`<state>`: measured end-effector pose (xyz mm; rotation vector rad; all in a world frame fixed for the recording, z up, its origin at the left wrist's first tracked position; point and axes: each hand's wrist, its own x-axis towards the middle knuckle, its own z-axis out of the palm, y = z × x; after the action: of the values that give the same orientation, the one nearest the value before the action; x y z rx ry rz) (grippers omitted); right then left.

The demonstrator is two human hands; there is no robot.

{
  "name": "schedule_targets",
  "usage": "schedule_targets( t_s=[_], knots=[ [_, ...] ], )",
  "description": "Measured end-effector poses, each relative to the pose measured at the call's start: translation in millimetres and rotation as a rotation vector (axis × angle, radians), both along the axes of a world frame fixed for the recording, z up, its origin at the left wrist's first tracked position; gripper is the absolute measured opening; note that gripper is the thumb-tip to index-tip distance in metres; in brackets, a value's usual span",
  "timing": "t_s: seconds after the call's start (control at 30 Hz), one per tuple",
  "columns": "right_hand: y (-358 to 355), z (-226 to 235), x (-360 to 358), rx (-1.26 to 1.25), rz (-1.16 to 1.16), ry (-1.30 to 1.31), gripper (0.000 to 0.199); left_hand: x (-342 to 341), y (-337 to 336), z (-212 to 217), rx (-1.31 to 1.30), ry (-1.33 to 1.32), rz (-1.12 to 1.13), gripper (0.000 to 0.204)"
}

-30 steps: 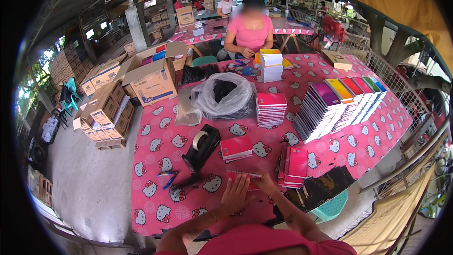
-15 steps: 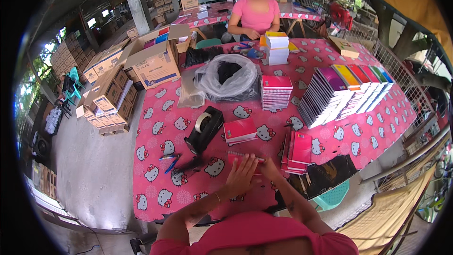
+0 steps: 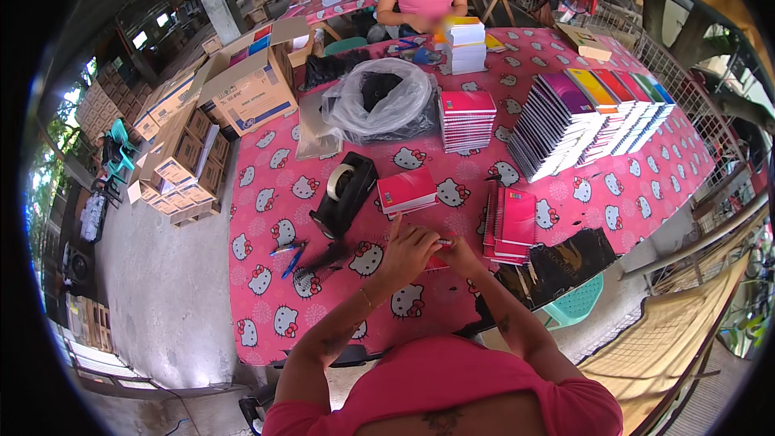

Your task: The person places a clear plastic sheet into the cover of a pink notebook and then places the notebook into a stack.

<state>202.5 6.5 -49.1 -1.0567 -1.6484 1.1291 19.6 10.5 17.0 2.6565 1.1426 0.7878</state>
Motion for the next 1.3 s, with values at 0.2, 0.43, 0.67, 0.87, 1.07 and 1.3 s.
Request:
schedule_targets(
  t_s=[0.2,0.43,0.67,0.87,1.07,1.3],
  knots=[
    [5,-15,0,-0.015,-0.005,0.082,0.013,14,-2,0,0.193,-0.085,0.023,0.019],
    [4,-9,4,-0.029,0.028,0.106,0.020,23,-7,11,0.165,-0.178,0.044,0.017],
    [-12,61,11,0.158,-0.115,-0.267,0.028,8,-1,-4,0.114,-0.116,0.028,0.017],
    [-7,68,47,-0.082,0.006,-0.110,0.028,8,-3,-3,0.176,-0.132,-0.012,0.016],
    [-2,70,50,-0.123,0.019,-0.150,0.018,6,-2,-5,0.179,-0.136,-0.026,0.017],
    [-1,60,50,-0.112,0.093,-0.079,0.015,0,0,-10,0.187,-0.151,-0.079,0.019]
  ],
)
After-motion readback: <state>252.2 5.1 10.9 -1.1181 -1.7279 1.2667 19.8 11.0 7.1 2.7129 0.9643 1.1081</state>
